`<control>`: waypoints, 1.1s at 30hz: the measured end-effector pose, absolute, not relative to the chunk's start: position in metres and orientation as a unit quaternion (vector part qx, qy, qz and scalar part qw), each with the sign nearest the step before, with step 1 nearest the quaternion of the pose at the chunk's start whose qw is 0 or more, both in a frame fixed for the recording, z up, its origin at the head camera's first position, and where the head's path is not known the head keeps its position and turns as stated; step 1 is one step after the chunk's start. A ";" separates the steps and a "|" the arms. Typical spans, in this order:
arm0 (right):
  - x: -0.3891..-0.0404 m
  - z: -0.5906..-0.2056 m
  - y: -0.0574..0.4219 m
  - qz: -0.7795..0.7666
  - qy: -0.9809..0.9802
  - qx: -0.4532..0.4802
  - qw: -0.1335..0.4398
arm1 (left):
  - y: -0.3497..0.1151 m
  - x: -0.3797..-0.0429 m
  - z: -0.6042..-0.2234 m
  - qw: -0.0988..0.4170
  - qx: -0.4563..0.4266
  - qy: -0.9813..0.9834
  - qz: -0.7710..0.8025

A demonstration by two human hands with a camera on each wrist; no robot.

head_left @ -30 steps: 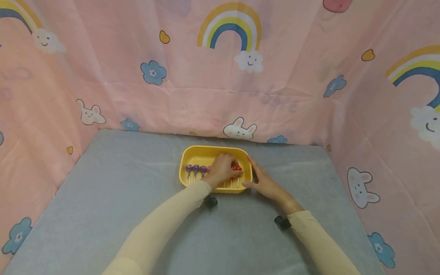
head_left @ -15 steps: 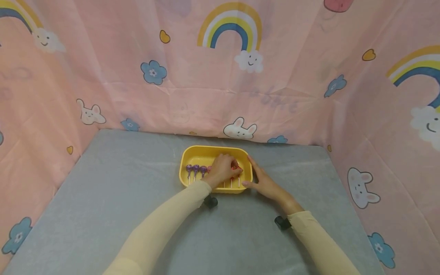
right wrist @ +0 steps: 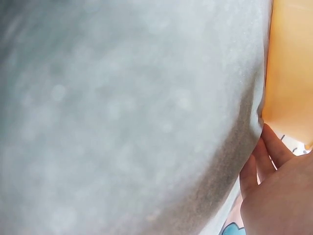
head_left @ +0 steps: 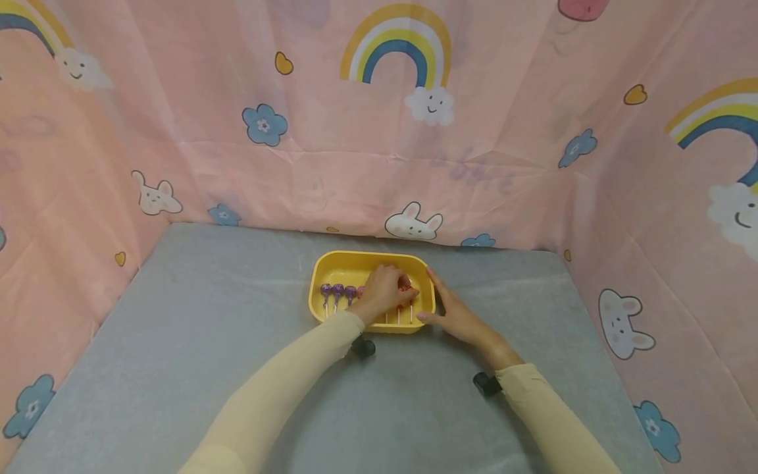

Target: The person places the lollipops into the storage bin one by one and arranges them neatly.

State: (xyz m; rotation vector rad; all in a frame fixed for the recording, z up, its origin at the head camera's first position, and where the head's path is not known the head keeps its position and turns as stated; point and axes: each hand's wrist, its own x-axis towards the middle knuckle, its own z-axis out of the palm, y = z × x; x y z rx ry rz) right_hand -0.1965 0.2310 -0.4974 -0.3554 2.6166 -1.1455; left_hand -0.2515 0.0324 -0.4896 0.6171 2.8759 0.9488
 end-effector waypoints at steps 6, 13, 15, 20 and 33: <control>-0.197 -0.497 0.231 -0.397 0.900 -0.122 0.134 | 0.032 -0.254 -0.487 0.034 0.193 0.922 0.335; -0.197 -0.494 0.230 -0.389 0.903 -0.125 0.134 | 0.028 -0.257 -0.482 0.069 0.190 0.906 0.373; -0.197 -0.492 0.229 -0.389 0.902 -0.125 0.139 | 0.024 -0.256 -0.478 0.073 0.191 0.901 0.383; -0.197 -0.486 0.230 -0.396 0.895 -0.120 0.165 | 0.008 -0.250 -0.457 0.075 0.200 0.884 0.416; -0.196 -0.468 0.245 -0.364 0.913 -0.114 0.142 | -0.085 -0.234 -0.411 -0.036 0.228 0.915 0.331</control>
